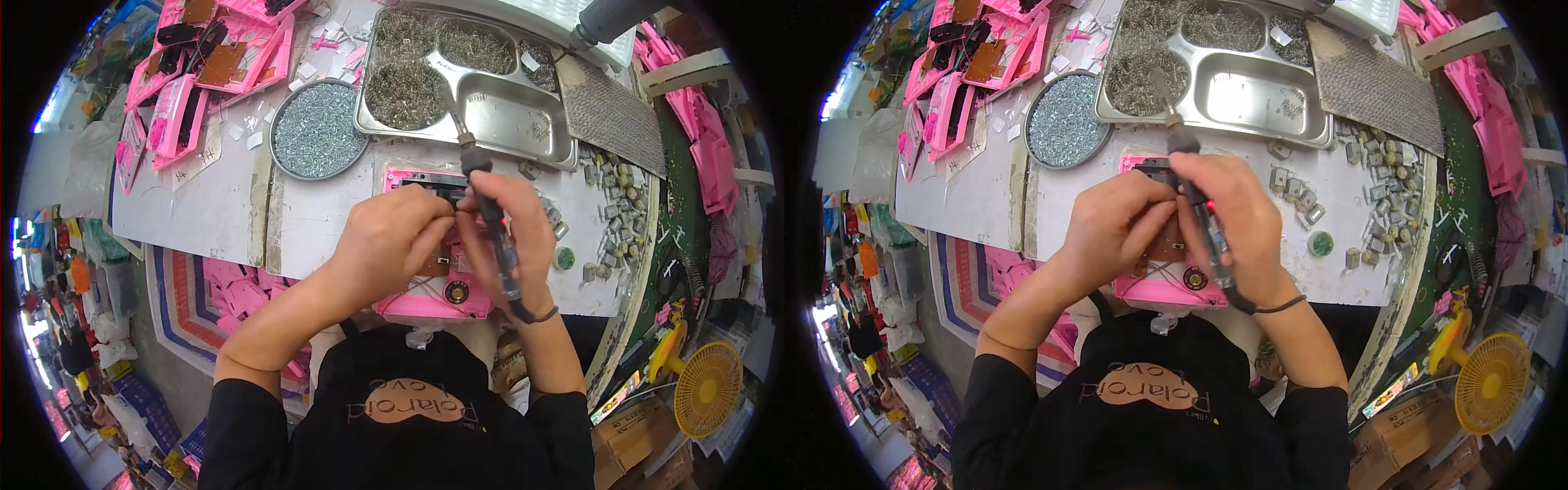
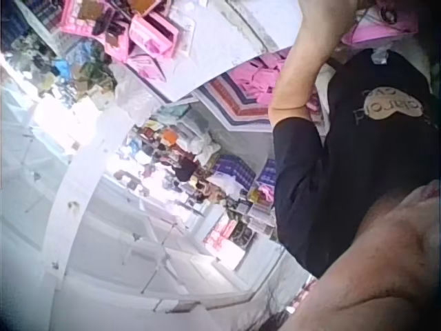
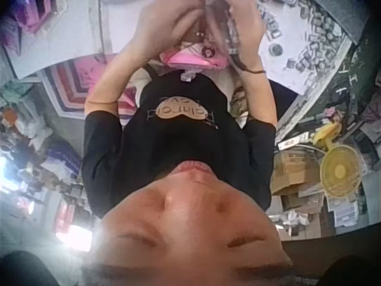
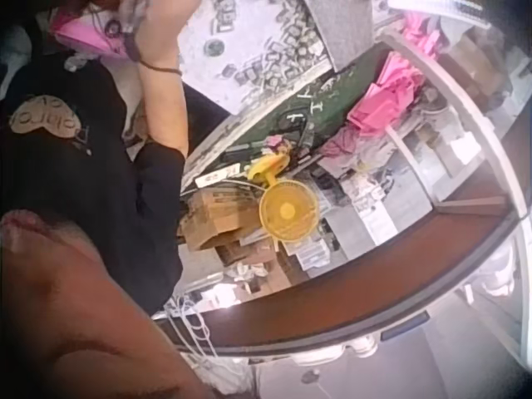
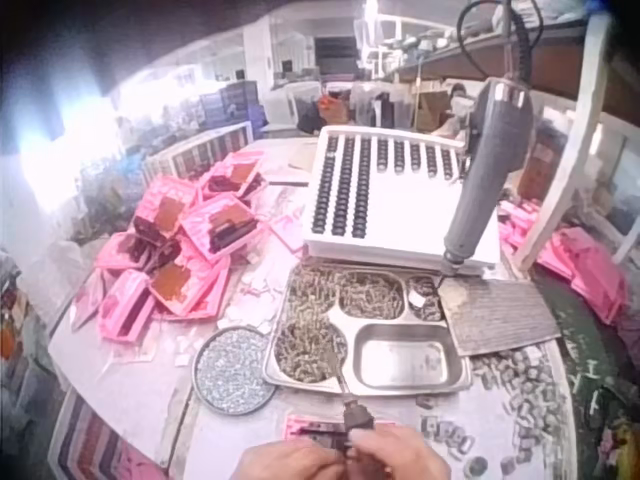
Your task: The recorder is assembling electronic components into a pink plastic housing, including wiring, speakers, and circuit boards, and securing them with a screwdriver.
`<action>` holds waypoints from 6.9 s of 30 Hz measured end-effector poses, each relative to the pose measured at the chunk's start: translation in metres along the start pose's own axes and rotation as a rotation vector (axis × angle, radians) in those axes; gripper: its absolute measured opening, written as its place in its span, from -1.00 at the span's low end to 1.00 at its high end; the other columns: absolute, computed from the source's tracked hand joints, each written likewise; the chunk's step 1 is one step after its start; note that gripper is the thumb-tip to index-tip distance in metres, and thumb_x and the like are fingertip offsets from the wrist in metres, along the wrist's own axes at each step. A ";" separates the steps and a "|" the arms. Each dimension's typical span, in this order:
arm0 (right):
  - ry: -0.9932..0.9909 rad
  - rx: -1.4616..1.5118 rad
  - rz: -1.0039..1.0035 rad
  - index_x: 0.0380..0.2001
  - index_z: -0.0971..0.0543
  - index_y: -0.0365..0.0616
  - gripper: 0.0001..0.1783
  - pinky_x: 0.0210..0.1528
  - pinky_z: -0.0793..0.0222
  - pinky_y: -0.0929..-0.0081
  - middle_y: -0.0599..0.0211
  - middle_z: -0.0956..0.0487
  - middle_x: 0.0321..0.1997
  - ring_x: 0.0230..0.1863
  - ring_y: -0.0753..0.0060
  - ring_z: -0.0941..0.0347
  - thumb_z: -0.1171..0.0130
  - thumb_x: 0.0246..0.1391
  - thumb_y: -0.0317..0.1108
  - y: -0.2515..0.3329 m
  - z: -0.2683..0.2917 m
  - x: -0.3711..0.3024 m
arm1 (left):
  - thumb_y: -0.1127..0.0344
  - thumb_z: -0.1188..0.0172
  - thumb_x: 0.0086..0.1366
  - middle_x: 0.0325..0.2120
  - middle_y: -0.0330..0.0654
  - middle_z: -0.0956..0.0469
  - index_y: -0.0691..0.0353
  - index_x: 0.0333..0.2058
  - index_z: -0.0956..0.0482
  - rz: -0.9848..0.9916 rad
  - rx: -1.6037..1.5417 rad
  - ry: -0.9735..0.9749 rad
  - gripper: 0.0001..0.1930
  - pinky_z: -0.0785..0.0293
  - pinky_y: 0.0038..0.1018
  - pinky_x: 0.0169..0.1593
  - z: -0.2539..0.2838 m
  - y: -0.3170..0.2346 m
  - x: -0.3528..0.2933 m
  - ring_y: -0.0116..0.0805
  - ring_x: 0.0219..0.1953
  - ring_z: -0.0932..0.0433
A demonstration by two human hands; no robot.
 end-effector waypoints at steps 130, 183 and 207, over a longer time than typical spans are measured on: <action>0.068 -0.130 0.065 -0.26 -0.44 -0.18 -0.68 -0.41 -0.30 0.29 0.32 -0.36 -0.64 -0.63 0.29 -0.25 -0.34 -0.08 -0.48 0.022 0.099 -0.048 | 0.54 -0.40 0.01 -0.25 -0.09 -0.46 0.28 -0.26 -0.62 0.032 0.265 -0.147 -0.74 -0.54 -0.43 -0.28 0.009 -0.023 -0.013 -0.25 -0.33 -0.58; 0.206 -0.103 0.066 -0.32 -0.47 -0.17 -0.72 -0.48 -0.19 0.40 0.35 -0.40 -0.60 -0.62 0.35 -0.26 -0.32 -0.14 -0.47 0.010 0.045 -0.024 | 0.40 -0.35 -0.02 -0.47 -0.23 -0.46 0.16 -0.56 -0.52 0.109 0.185 -0.074 -0.86 -0.35 -0.29 -0.33 -0.014 0.014 -0.004 -0.21 -0.44 -0.50; 0.160 -0.088 0.063 -0.34 -0.49 -0.16 -0.72 -0.52 -0.20 0.39 0.34 -0.45 -0.63 -0.67 0.31 -0.27 -0.39 -0.12 -0.47 0.020 0.064 -0.028 | 0.50 -0.35 -0.02 -0.52 -0.18 -0.41 0.24 -0.56 -0.51 0.072 0.218 -0.096 -0.85 -0.37 -0.32 -0.39 -0.015 0.010 -0.002 -0.21 -0.50 -0.47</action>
Point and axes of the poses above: each hand's wrist, its own x-axis towards the middle knuckle, its own z-axis out of the back of the hand, y = z × x, the point moved 6 cm from there along x, towards the middle knuckle
